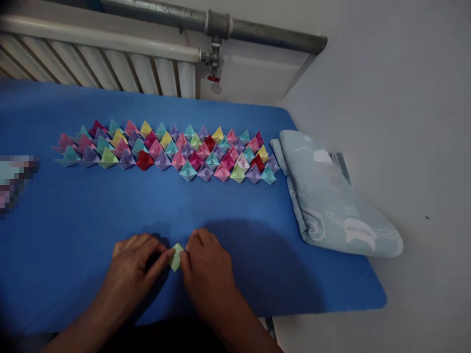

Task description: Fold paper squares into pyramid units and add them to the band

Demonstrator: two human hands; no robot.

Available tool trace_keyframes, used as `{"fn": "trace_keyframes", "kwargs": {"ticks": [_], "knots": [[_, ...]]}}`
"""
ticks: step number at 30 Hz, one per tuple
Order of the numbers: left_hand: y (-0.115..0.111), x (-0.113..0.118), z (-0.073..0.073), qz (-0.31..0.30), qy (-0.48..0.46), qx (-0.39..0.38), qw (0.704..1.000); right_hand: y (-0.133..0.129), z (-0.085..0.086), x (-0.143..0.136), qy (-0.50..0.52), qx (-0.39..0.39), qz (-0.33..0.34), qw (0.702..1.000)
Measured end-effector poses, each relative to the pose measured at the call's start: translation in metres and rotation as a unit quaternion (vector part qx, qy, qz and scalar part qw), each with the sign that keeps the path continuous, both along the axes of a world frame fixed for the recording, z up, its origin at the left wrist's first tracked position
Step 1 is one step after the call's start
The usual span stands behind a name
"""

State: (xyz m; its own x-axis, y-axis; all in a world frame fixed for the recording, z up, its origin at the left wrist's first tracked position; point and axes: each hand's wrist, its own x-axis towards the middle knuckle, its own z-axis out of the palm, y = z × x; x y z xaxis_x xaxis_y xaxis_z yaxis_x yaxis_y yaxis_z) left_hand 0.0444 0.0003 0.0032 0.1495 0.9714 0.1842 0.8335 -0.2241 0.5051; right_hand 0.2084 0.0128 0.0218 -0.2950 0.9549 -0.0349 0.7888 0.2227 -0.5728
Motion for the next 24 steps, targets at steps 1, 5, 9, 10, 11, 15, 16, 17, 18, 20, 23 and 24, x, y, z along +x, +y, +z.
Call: {"fn": "trace_keyframes", "kwargs": {"ticks": [1, 5, 9, 10, 11, 15, 16, 17, 18, 20, 23, 24], "knots": [[0.000, 0.000, 0.000, 0.001, 0.003, 0.000, 1.000, 0.000, 0.001, 0.000, 0.000, -0.006, 0.002, 1.000], [-0.001, -0.002, 0.000, 0.002, 0.023, -0.008, 1.000, 0.002, 0.004, 0.002, -0.004, -0.019, 0.006, 1.000], [0.001, -0.007, 0.003, -0.002, 0.042, -0.050, 0.998, 0.003, 0.001, 0.008, 0.014, 0.013, 0.010, 1.000], [0.002, -0.009, 0.005, -0.007, 0.046, -0.069, 0.997, 0.003, 0.000, 0.009, 0.026, 0.019, 0.011, 0.999], [0.004, -0.010, 0.007, -0.014, 0.051, -0.090, 0.995, 0.004, 0.000, 0.011, 0.035, 0.021, 0.012, 0.999], [0.019, -0.017, 0.022, -0.059, 0.084, -0.176, 0.979, 0.011, 0.004, 0.014, 0.023, 0.004, 0.029, 0.999], [0.024, -0.017, 0.026, -0.075, 0.098, -0.197, 0.973, 0.014, 0.006, 0.014, 0.010, -0.003, 0.039, 0.999], [0.030, -0.017, 0.029, -0.090, 0.114, -0.217, 0.965, 0.017, 0.008, 0.014, -0.005, -0.010, 0.050, 0.999], [0.035, -0.017, 0.033, -0.105, 0.133, -0.234, 0.958, 0.020, 0.011, 0.013, -0.022, -0.015, 0.062, 0.998], [0.044, -0.016, 0.039, -0.126, 0.178, -0.259, 0.941, 0.024, 0.015, 0.011, -0.053, -0.023, 0.084, 0.995], [0.051, -0.014, 0.044, -0.146, 0.233, -0.276, 0.921, 0.025, 0.017, 0.009, -0.075, -0.021, 0.108, 0.991], [0.052, -0.013, 0.045, -0.149, 0.241, -0.277, 0.918, 0.024, 0.016, 0.008, -0.072, -0.018, 0.110, 0.991]]}}
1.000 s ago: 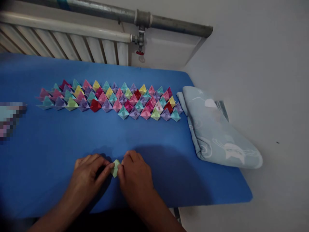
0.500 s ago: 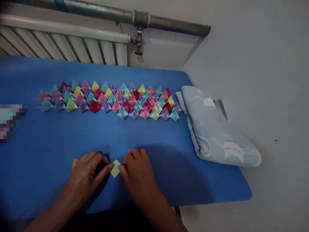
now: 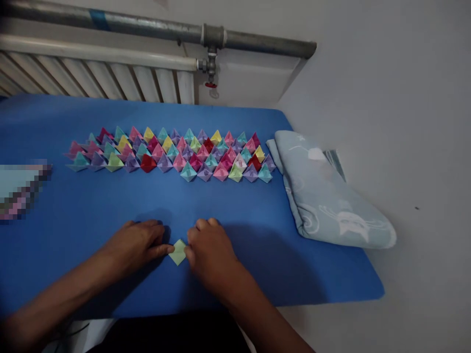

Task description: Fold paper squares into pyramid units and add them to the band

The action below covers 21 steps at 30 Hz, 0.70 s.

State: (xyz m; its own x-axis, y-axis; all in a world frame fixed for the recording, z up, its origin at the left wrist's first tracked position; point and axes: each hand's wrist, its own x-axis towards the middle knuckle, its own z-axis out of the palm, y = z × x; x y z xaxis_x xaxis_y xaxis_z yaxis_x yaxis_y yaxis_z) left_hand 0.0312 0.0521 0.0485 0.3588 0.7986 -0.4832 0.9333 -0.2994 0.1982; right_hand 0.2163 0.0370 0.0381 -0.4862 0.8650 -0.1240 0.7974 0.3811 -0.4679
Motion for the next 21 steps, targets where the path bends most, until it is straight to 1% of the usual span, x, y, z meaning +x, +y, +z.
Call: {"fn": "trace_keyframes", "kwargs": {"ticks": [7, 15, 21], "knots": [[-0.001, -0.001, 0.003, -0.012, 0.009, 0.001, 1.000, -0.003, -0.005, -0.005, 0.011, 0.025, -0.036, 0.999], [0.014, 0.007, 0.010, -0.030, 0.057, -0.054, 0.996, 0.004, 0.004, -0.014, -0.025, -0.004, 0.003, 1.000], [0.022, 0.005, 0.012, -0.032, 0.054, -0.073, 0.995, 0.004, 0.000, -0.007, 0.035, -0.025, 0.007, 0.999]]}}
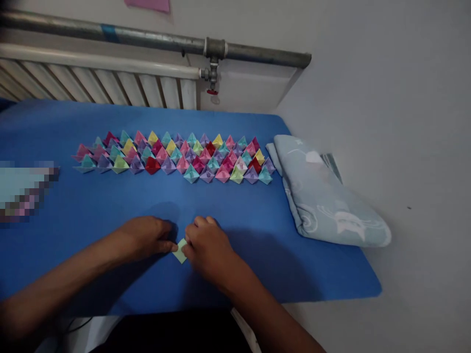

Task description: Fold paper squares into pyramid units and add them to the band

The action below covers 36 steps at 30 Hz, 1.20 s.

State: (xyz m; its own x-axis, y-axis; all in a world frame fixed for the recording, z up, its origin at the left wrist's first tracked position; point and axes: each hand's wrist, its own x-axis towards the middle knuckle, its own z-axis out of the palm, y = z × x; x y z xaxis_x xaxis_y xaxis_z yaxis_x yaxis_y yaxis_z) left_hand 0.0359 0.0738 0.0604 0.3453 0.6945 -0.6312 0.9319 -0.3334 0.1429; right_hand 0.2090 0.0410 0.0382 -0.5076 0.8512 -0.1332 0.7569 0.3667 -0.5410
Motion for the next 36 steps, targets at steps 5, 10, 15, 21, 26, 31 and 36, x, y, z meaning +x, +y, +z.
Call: {"fn": "trace_keyframes", "kwargs": {"ticks": [5, 10, 15, 21, 26, 31, 36], "knots": [[0.000, -0.001, 0.001, 0.005, 0.003, -0.011, 1.000, 0.002, -0.002, 0.008, 0.023, -0.021, -0.012, 0.999], [-0.006, 0.001, -0.005, -0.013, -0.079, 0.030, 0.996, 0.005, -0.005, 0.009, 0.045, -0.026, -0.003, 0.999], [-0.009, 0.013, -0.008, -0.108, -0.210, 0.065, 0.970, -0.001, -0.018, 0.020, 0.142, 0.000, -0.057, 0.988], [-0.004, 0.024, -0.004, -0.094, -0.173, 0.043, 0.980, -0.010, -0.029, 0.036, 0.327, -0.093, -0.159, 0.927], [-0.010, 0.015, -0.010, -0.051, -0.216, 0.023, 0.975, -0.012, -0.033, 0.040, 0.398, -0.110, -0.181, 0.893], [-0.019, -0.001, -0.013, 0.017, -0.291, -0.006, 0.957, -0.016, -0.027, 0.037, 0.381, -0.096, -0.164, 0.905], [-0.032, -0.004, -0.018, 0.171, -0.388, -0.028, 0.905, -0.028, -0.019, 0.023, 0.335, -0.143, -0.173, 0.915]]}}
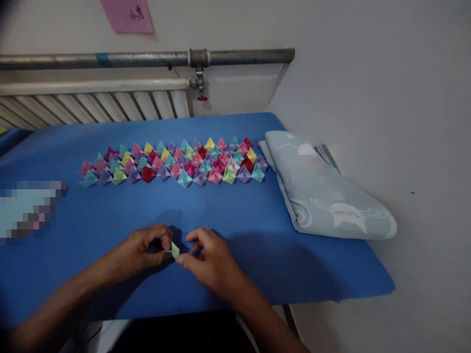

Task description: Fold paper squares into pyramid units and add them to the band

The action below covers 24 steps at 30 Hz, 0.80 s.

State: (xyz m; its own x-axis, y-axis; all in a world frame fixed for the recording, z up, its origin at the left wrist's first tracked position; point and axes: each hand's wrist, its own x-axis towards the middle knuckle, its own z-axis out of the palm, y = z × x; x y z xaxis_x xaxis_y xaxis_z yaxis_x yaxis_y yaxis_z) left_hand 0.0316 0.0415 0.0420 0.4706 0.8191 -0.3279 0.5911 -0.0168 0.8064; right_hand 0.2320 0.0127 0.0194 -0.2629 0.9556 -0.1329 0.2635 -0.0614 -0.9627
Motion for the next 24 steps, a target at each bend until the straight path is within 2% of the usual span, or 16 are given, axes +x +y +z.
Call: {"fn": "trace_keyframes", "kwargs": {"ticks": [3, 5, 7, 11, 15, 17, 19, 21, 22, 24], "knots": [[-0.010, 0.006, -0.007, 0.094, -0.098, -0.052, 0.989, -0.007, 0.001, -0.010, 0.003, 0.008, -0.001, 1.000], [-0.016, 0.009, -0.009, 0.130, -0.148, -0.079, 0.977, -0.009, 0.002, -0.014, 0.005, 0.032, -0.005, 0.999], [-0.019, 0.010, -0.007, 0.133, -0.170, -0.105, 0.971, -0.008, 0.003, -0.015, -0.010, 0.051, 0.003, 0.999], [-0.021, 0.006, 0.002, 0.097, -0.143, -0.122, 0.977, -0.008, 0.006, -0.015, -0.027, 0.062, 0.008, 0.998], [-0.024, 0.008, 0.002, 0.178, -0.183, -0.115, 0.960, -0.011, 0.004, -0.017, 0.047, 0.038, -0.048, 0.997], [-0.025, 0.010, -0.002, 0.191, -0.186, -0.108, 0.958, -0.011, 0.003, -0.017, 0.037, 0.071, -0.058, 0.995], [-0.027, 0.011, -0.006, 0.171, -0.153, -0.043, 0.972, -0.011, 0.002, -0.014, -0.028, 0.138, -0.046, 0.989], [-0.027, 0.010, -0.008, 0.126, -0.098, 0.097, 0.982, -0.009, 0.002, -0.009, -0.120, 0.222, -0.010, 0.968], [-0.027, 0.010, -0.010, 0.094, -0.066, 0.181, 0.977, -0.008, 0.001, -0.007, -0.165, 0.263, 0.012, 0.950], [-0.026, 0.009, -0.013, 0.022, 0.001, 0.326, 0.945, -0.006, -0.001, -0.004, -0.238, 0.332, 0.050, 0.911]]}}
